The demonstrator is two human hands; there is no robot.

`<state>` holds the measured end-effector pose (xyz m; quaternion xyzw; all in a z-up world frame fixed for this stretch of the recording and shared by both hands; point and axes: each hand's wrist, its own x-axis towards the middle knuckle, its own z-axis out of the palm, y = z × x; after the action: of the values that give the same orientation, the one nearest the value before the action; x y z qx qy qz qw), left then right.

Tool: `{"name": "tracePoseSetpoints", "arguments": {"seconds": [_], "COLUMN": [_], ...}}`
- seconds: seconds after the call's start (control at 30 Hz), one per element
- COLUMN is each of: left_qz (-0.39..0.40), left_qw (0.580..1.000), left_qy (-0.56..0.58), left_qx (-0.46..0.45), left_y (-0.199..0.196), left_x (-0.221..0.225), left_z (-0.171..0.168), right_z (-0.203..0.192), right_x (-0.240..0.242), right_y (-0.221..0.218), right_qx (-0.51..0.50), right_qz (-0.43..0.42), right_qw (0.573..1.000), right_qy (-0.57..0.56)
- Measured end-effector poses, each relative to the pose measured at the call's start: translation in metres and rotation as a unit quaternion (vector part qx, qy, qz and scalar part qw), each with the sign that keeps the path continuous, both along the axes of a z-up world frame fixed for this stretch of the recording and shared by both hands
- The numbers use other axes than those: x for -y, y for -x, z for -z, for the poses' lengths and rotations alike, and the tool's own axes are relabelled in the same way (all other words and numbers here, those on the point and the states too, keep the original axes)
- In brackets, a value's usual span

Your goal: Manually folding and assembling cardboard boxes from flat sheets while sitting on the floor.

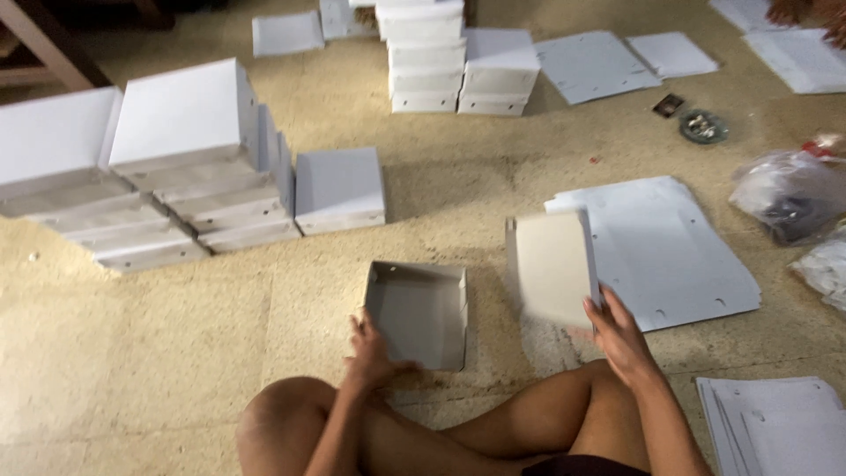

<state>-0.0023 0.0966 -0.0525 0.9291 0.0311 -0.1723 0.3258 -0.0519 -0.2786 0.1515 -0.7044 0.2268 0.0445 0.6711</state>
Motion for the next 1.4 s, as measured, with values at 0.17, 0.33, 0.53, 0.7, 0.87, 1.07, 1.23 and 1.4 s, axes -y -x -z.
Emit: {"name": "tracePoseSetpoints", "arguments": {"seconds": [0.17,0.33,0.53,0.7,0.87,1.07,1.23,1.4], "left_qz": [-0.024,-0.02,-0.023,-0.083,-0.192,-0.102,-0.021,-0.019], "left_qw": [0.997,0.997,0.998,0.98,0.942,0.965,0.985,0.98], "left_qy": [-0.074,-0.068,0.008,0.165,0.275,0.147,0.081,0.143], "left_qx": [0.024,0.029,0.059,0.079,0.018,0.191,0.152,0.137], "left_y": [0.005,-0.001,-0.004,-0.018,-0.018,0.001,0.004,0.003], "left_x": [0.021,0.018,0.018,0.019,0.019,0.022,0.03,0.032], "left_z": [-0.054,-0.064,-0.056,0.02,-0.003,-0.041,-0.047,-0.069], "right_z": [0.003,-0.012,0.016,0.031,0.109,0.157,0.175,0.159], "right_x": [-0.043,-0.105,-0.139,-0.15,-0.12,-0.104,-0.095,-0.088], "right_y": [-0.046,-0.068,-0.075,-0.044,-0.026,-0.019,-0.012,-0.012], "right_qx": [0.085,0.097,0.093,0.168,0.232,0.317,0.268,0.196], "right_qz": [-0.143,-0.244,-0.367,-0.436,-0.408,-0.314,-0.219,-0.205], "right_qw": [0.942,0.904,0.836,0.72,0.696,0.726,0.84,0.917], "right_qy": [0.291,0.337,0.397,0.512,0.543,0.524,0.418,0.28]}}
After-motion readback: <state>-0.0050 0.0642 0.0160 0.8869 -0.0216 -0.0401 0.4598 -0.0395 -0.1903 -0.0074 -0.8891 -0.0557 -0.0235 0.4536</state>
